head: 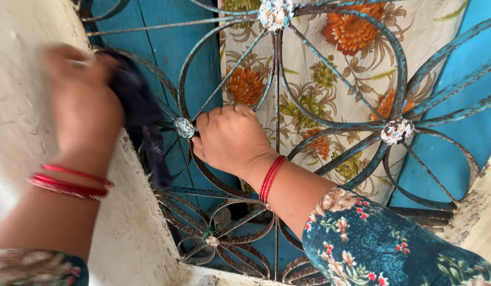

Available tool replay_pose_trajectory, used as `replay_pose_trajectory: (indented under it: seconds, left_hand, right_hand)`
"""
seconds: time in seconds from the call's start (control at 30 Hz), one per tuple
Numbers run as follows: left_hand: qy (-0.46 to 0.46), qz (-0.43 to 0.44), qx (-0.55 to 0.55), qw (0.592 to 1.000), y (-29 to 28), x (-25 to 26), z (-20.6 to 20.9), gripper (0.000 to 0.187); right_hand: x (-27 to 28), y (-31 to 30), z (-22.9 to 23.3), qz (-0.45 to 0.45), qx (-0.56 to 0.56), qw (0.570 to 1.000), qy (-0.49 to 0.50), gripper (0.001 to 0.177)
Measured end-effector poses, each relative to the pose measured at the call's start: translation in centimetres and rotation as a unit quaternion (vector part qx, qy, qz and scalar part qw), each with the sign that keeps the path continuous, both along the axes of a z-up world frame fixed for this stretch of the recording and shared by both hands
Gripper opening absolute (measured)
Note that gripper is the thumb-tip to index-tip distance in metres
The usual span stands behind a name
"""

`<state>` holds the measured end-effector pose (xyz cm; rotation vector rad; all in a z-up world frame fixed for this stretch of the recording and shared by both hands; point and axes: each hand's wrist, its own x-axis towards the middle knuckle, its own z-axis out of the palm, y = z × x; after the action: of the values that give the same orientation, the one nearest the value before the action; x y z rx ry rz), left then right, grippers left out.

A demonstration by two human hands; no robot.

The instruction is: The person wipes a blue metal window grille with a dark cloth, moving methodically across the bars and decorative joints. A white bucket is visible nearby, and the person occasionally dips the cloth into it to continue cleaning.

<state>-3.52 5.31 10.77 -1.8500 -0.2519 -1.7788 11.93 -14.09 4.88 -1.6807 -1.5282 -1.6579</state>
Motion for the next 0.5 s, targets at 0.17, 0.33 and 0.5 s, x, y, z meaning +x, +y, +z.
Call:
replay_pose_trajectory:
  seconds: [0.17, 0.33, 0.5]
  left_hand:
    - [-0.028, -0.064, -0.141, 0.988, -0.5, 0.7, 1.9, 0.034]
    - [-0.031, -0.087, -0.105, 0.99, -2.1, 3.9, -1.3, 0.037]
    - [-0.05, -0.114, -0.253, 0.959, -6.0, 5.7, -4.0, 0.032]
  right_hand:
    - [0.0, 0.1, 0.0, -0.016, 0.002, 1.0, -0.013, 0.031]
    - [-0.3, 0.0, 0.0, -0.005, 0.0, 1.0, 0.018, 0.031]
    - [-0.3, 0.0, 0.1, -0.015, -0.013, 0.999, 0.028, 0.031]
